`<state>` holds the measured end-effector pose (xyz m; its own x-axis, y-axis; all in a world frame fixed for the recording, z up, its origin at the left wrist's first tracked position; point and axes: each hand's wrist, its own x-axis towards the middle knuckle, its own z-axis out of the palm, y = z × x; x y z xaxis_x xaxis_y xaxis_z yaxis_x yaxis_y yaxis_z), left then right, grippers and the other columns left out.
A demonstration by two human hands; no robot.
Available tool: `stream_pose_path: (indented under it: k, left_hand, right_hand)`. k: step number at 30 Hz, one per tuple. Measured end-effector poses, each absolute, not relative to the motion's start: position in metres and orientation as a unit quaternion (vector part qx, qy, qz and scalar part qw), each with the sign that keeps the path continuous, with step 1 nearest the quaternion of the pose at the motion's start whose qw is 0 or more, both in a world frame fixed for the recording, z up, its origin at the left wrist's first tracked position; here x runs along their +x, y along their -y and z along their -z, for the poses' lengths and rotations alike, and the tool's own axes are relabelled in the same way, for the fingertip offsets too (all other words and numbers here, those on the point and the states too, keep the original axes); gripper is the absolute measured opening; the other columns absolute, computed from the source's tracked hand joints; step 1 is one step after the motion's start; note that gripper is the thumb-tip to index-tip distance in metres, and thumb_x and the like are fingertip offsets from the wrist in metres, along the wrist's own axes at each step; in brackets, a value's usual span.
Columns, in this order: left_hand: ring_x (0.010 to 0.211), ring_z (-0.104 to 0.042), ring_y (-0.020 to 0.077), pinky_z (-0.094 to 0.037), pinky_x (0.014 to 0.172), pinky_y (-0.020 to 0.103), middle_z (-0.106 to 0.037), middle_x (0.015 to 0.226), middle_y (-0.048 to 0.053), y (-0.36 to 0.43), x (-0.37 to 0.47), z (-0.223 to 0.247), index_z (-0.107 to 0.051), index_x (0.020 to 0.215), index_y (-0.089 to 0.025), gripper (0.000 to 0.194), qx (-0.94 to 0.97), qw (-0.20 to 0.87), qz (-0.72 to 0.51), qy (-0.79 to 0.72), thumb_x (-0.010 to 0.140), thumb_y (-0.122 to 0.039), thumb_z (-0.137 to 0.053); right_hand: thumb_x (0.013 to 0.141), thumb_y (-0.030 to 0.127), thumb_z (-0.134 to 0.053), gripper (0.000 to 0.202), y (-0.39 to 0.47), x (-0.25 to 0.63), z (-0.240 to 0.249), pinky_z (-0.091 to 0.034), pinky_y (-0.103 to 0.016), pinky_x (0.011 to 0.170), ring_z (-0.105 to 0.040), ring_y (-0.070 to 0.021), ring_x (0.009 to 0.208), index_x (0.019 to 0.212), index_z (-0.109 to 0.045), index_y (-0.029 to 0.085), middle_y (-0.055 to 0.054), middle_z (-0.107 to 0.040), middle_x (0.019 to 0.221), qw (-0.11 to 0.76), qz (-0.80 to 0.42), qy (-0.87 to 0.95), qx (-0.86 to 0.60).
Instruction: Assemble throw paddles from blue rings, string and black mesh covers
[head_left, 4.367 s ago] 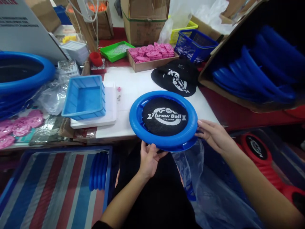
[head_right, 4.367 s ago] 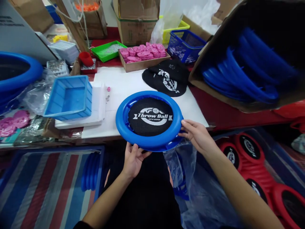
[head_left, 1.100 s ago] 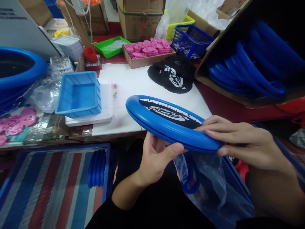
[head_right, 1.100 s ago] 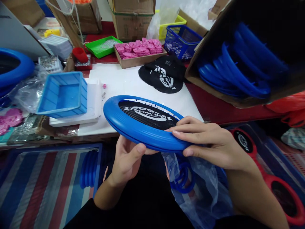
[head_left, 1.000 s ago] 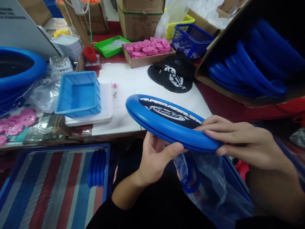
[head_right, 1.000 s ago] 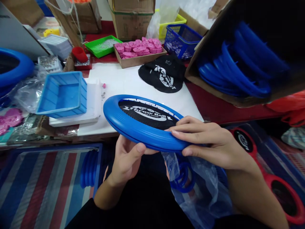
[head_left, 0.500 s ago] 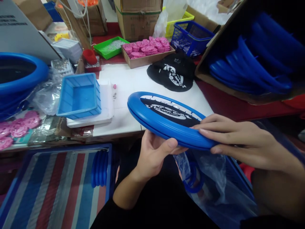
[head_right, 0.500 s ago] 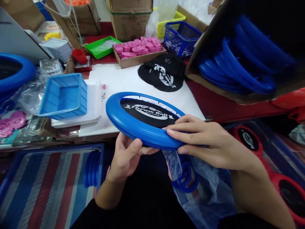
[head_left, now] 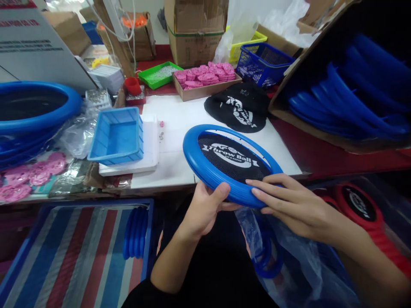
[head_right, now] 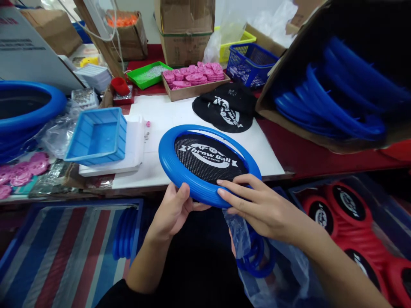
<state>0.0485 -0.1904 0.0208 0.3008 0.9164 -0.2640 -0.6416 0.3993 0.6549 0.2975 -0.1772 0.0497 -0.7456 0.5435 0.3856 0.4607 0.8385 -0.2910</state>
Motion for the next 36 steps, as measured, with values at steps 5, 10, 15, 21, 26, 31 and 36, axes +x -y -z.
stream_pose_path:
  k: [5, 10, 15, 21, 26, 31, 36]
  left_hand:
    - [0.077, -0.073, 0.0183, -0.066, 0.063, 0.03, -0.073, 0.09, 0.003, 0.188, 0.052, 0.002, -0.067, 0.106, -0.015, 0.063, 0.159, 0.746, -0.501, -0.409, 0.07, -0.057, -0.097]
    - [0.068, -0.065, 0.0147, -0.06, 0.055, 0.025, -0.062, 0.073, -0.002, 0.196, 0.049, 0.032, -0.06, 0.083, -0.016, 0.048, 0.129, 0.711, -0.498, -0.48, 0.069, -0.043, -0.097]
    - [0.065, -0.063, 0.0139, -0.057, 0.055, 0.025, -0.061, 0.072, -0.004, 0.205, 0.05, 0.049, -0.057, 0.084, -0.018, 0.046, 0.096, 0.695, -0.501, -0.507, 0.066, -0.038, -0.094]
    - [0.058, -0.057, 0.0107, -0.051, 0.053, 0.023, -0.056, 0.066, -0.007, 0.212, 0.054, 0.07, -0.054, 0.076, -0.019, 0.046, 0.051, 0.689, -0.516, -0.507, 0.06, -0.033, -0.095]
    - [0.058, -0.056, 0.0086, -0.048, 0.057, 0.021, -0.057, 0.064, -0.008, 0.214, 0.056, 0.078, -0.055, 0.073, -0.018, 0.04, 0.033, 0.694, -0.523, -0.494, 0.058, -0.023, -0.092]
    - [0.06, -0.057, 0.0098, -0.047, 0.059, 0.023, -0.059, 0.064, -0.008, 0.214, 0.056, 0.077, -0.055, 0.075, -0.019, 0.037, -0.003, 0.692, -0.516, -0.505, 0.052, -0.015, -0.085]
    - [0.059, -0.055, 0.0093, -0.046, 0.058, 0.023, -0.057, 0.064, -0.009, 0.214, 0.058, 0.076, -0.053, 0.073, -0.019, 0.039, -0.002, 0.69, -0.513, -0.511, 0.053, -0.017, -0.086]
  right_hand:
    - [0.101, 0.01, -0.065, 0.059, 0.179, 0.287, -0.02, -0.064, -0.048, 0.092, -0.063, -0.0305, 0.117, 0.159, -0.053, 0.015, -0.017, -0.07, 0.146, 0.198, -0.034, 0.947, -0.249]
    - [0.1, 0.01, -0.066, 0.05, 0.186, 0.278, 0.019, -0.063, -0.051, 0.09, -0.065, -0.0309, 0.113, 0.15, -0.06, 0.013, -0.02, -0.071, 0.143, 0.198, 0.025, 0.953, -0.23]
    - [0.098, 0.009, -0.07, 0.044, 0.195, 0.275, 0.037, -0.06, -0.049, 0.089, -0.065, -0.0286, 0.11, 0.141, -0.066, 0.015, -0.017, -0.074, 0.14, 0.213, 0.028, 0.947, -0.238]
    - [0.102, 0.009, -0.059, 0.043, 0.21, 0.274, 0.05, -0.056, -0.052, 0.098, -0.063, -0.0282, 0.115, 0.142, -0.068, 0.023, -0.012, -0.072, 0.145, 0.192, 0.025, 0.939, -0.285]
    - [0.097, 0.003, -0.054, 0.053, 0.22, 0.278, 0.063, -0.055, -0.05, 0.1, -0.061, -0.0284, 0.117, 0.144, -0.068, 0.023, -0.011, -0.072, 0.145, 0.195, -0.005, 0.932, -0.304]
    - [0.098, 0.006, -0.059, 0.055, 0.218, 0.284, 0.071, -0.054, -0.048, 0.1, -0.063, -0.0256, 0.117, 0.149, -0.066, 0.028, -0.009, -0.073, 0.144, 0.207, -0.055, 0.93, -0.3]
    - [0.1, 0.011, -0.066, 0.056, 0.209, 0.283, 0.061, -0.058, -0.045, 0.092, -0.065, -0.0242, 0.109, 0.154, -0.061, 0.026, -0.01, -0.076, 0.139, 0.22, -0.071, 0.932, -0.279]
